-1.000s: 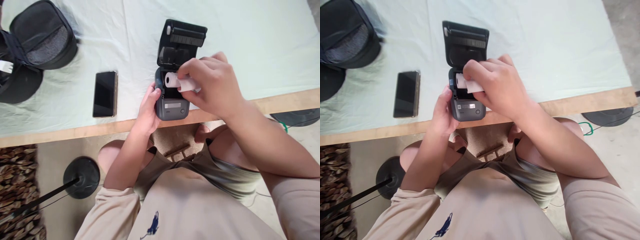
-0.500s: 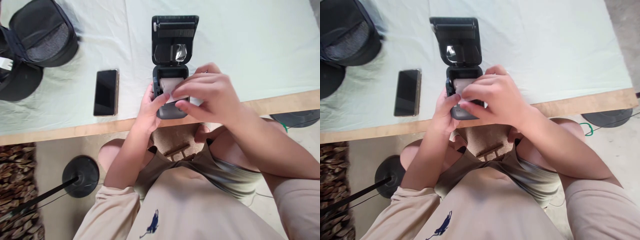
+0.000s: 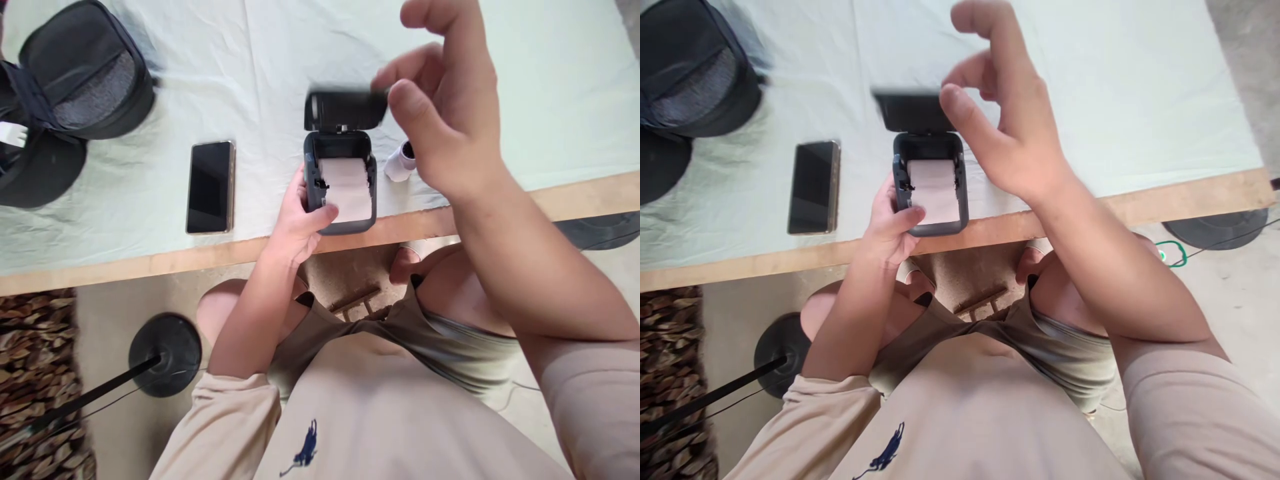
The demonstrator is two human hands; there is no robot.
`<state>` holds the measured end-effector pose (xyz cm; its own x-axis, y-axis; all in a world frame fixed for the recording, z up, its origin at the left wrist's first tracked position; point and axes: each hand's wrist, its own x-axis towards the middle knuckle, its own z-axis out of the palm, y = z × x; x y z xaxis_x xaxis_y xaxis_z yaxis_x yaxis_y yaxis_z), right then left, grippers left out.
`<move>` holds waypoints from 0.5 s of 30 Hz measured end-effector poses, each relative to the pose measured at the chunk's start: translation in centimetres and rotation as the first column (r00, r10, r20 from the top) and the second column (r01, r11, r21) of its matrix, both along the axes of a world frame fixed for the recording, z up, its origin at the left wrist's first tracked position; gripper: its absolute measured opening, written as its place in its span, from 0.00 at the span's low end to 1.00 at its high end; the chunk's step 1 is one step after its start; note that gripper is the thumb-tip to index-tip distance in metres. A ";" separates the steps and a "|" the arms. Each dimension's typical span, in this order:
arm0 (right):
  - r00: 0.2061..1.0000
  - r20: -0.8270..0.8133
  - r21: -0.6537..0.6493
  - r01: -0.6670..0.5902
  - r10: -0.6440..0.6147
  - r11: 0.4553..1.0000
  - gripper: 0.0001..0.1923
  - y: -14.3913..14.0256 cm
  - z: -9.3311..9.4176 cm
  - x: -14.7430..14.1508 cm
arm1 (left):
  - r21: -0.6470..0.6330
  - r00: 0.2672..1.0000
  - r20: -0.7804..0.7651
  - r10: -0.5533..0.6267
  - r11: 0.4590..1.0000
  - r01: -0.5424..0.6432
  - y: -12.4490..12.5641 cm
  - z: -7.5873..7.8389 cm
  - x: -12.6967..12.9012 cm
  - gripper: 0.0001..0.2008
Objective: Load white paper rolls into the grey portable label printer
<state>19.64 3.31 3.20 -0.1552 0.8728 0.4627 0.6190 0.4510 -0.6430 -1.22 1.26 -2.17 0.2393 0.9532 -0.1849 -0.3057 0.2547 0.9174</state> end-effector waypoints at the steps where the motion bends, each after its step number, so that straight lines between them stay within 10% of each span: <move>1: 0.999 -0.026 0.036 -0.024 0.025 0.999 0.23 0.0 0.0 0.1 | 0.001 1.000 -0.004 0.006 1.000 -0.006 -0.1 0.0 0.0 0.31; 7: 0.962 0.175 -0.005 -0.212 0.209 0.977 0.18 -1.0 -0.1 0.0 | 0.006 0.999 0.036 -0.013 1.000 0.012 -0.4 -0.3 -0.4 0.35; 15: 0.957 0.232 -0.082 -0.161 0.176 0.983 0.21 -2.1 0.0 -1.0 | -0.005 0.992 0.109 0.056 0.998 -0.056 -0.1 0.7 0.0 0.20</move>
